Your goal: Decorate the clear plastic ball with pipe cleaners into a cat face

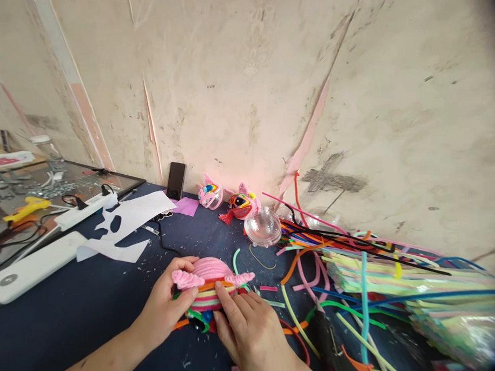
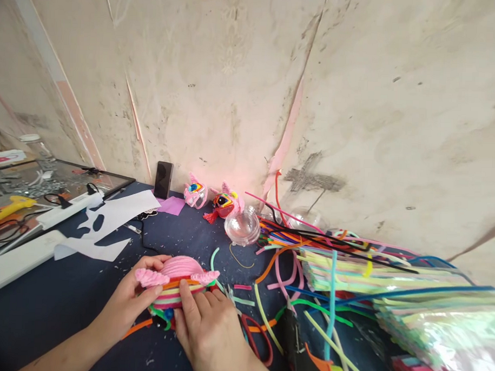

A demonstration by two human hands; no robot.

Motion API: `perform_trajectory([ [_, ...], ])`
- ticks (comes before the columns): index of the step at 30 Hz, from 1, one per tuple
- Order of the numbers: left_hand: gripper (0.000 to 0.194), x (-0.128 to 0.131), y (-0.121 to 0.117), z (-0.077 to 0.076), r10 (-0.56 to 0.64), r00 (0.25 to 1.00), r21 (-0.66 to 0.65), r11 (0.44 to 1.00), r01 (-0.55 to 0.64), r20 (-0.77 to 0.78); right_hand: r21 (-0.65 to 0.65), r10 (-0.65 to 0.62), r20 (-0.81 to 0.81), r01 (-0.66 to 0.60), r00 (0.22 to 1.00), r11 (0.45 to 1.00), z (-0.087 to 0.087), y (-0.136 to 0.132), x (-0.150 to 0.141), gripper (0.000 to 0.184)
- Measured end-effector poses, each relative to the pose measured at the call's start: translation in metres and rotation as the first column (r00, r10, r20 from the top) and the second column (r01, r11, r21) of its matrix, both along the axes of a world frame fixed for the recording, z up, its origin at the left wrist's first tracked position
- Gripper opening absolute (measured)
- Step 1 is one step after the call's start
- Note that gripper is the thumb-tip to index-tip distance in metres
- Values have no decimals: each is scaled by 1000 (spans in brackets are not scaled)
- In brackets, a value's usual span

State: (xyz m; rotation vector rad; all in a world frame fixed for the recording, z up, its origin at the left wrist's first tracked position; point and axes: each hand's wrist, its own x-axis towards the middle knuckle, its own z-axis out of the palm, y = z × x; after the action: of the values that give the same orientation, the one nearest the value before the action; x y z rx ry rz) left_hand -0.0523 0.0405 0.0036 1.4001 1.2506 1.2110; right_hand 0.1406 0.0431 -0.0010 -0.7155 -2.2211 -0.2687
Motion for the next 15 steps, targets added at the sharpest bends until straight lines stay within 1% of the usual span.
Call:
perform_trajectory([
  [6,16,-2,1,-4,-20,999,-14,1000,19,-30,-35,-14,21,14,1000,999,5,-1,1,31],
  [15,17,2,3,-3,21,999,13,1000,-21,-25,-42,-14,-39,12,999,999,2,-1,-1,28],
])
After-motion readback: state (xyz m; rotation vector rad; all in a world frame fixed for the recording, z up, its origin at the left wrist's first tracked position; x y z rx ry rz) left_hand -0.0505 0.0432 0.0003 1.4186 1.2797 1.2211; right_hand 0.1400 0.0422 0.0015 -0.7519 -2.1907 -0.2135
